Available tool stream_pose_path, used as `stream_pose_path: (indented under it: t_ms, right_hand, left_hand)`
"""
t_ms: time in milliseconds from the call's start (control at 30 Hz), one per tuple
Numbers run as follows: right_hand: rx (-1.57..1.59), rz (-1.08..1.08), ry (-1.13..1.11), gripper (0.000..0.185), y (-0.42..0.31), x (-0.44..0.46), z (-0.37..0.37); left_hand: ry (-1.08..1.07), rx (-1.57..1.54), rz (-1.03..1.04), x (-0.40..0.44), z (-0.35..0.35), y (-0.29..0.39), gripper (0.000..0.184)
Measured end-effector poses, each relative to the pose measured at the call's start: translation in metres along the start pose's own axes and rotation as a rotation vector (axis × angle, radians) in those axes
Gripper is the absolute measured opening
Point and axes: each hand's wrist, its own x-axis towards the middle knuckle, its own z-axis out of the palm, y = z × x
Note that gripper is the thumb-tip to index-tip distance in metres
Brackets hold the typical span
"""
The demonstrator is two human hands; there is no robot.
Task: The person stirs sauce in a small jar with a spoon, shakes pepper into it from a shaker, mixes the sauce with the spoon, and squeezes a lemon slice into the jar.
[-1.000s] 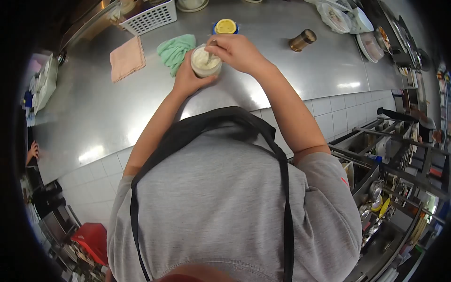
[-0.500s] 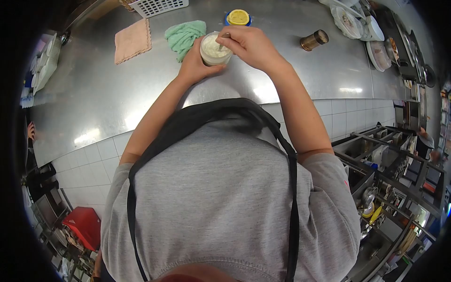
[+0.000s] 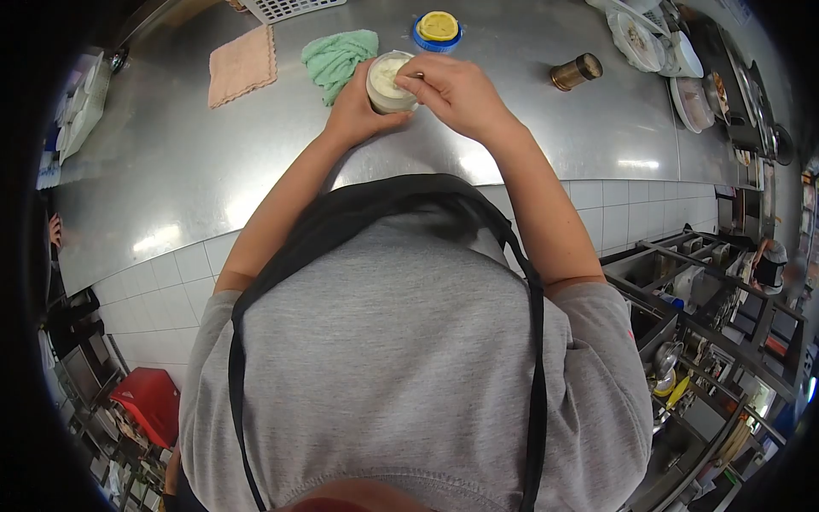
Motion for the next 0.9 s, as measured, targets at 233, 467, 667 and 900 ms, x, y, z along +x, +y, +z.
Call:
stream_pose_path:
  t_ms: [233,467,667,900]
  right_hand:
    - [0.056,0.04,0.102,0.015,-0.008,0.011,-0.029]
    - [0.142,0.153,-0.012,0.017,-0.001,0.005,-0.008]
    - [0.072,0.047,0.11,0.02,0.002,0.023,-0.022]
    - [0.153,0.116,0.039,0.02,-0.007,0.021,-0.016]
  left_hand:
    - [-0.01,0.043,-0.022,0.001,-0.001,0.002,0.087]
    - [-0.018,0.027,-0.025,0.0,-0.001,0.002,0.088]
    - [-0.045,0.057,-0.064,0.0,-0.002,0.004,0.09]
    - [-0.032,0.053,-0.056,-0.001,-0.002,0.001,0.088]
